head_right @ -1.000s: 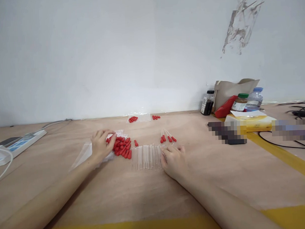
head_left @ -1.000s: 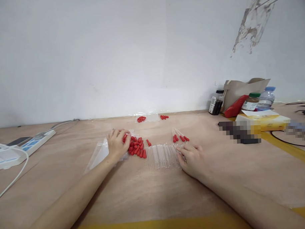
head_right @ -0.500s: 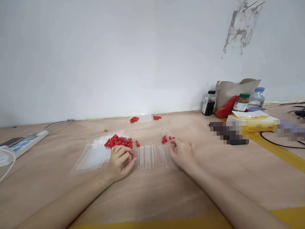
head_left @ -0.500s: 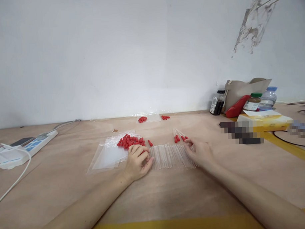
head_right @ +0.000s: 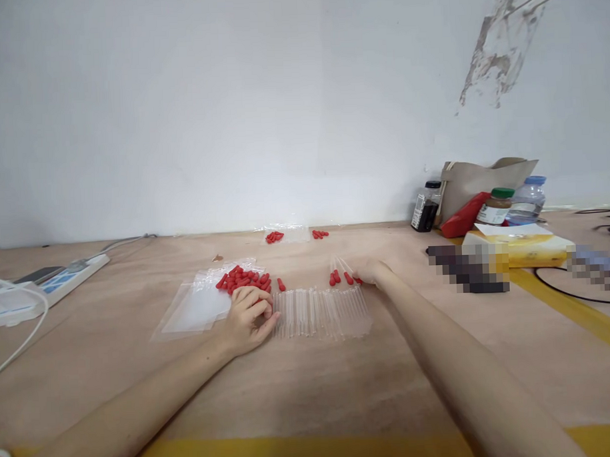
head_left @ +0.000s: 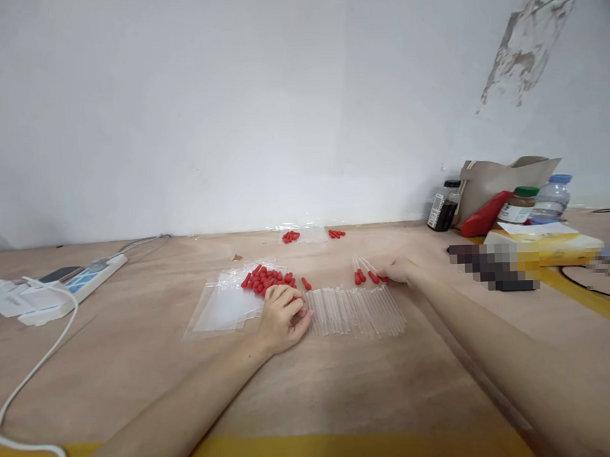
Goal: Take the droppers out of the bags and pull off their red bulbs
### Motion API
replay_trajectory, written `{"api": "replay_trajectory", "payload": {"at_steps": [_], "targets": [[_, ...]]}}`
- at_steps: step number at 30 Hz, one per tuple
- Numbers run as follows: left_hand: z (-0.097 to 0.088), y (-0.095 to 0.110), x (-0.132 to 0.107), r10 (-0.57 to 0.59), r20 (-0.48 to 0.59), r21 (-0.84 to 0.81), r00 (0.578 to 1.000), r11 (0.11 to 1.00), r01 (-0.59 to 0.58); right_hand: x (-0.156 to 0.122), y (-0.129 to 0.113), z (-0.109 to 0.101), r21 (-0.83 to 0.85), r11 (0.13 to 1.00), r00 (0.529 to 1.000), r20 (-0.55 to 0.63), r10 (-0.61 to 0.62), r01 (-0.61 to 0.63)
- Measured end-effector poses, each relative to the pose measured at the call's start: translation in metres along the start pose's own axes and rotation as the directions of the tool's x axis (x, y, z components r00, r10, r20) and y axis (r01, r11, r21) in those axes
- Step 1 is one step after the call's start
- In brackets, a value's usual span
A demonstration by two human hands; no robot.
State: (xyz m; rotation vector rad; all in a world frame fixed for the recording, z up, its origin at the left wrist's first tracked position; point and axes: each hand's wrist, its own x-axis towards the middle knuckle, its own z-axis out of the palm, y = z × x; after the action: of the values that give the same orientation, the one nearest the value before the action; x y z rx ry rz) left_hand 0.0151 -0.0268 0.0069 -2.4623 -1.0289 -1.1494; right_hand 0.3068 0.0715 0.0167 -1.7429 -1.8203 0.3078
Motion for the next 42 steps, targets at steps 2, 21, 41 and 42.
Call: {"api": "replay_trajectory", "payload": {"at_steps": [2,21,41,42], "targets": [[0.000,0.000,0.000,0.008,0.002,-0.005,1.000,1.000,-0.008,0.002,-0.001,-0.003,0.002,1.000,1.000,0.004,-0.002,0.002],[-0.003,0.017,-0.004,0.312,-0.009,0.248,0.950,0.921,-0.300,-0.117,-0.057,0.020,-0.150,0.581,0.542,-0.235,-0.807,0.800],[-0.012,0.012,-0.011,0.214,0.063,0.188,0.975,0.957,-0.222,-0.124,-0.053,0.015,-0.249,0.630,0.582,-0.242,-0.776,0.736],[-0.013,0.008,-0.012,0.183,0.046,0.192,0.982,0.963,-0.188,-0.119,-0.048,0.013,-0.217,0.682,0.625,-0.278,-0.729,0.699]]}}
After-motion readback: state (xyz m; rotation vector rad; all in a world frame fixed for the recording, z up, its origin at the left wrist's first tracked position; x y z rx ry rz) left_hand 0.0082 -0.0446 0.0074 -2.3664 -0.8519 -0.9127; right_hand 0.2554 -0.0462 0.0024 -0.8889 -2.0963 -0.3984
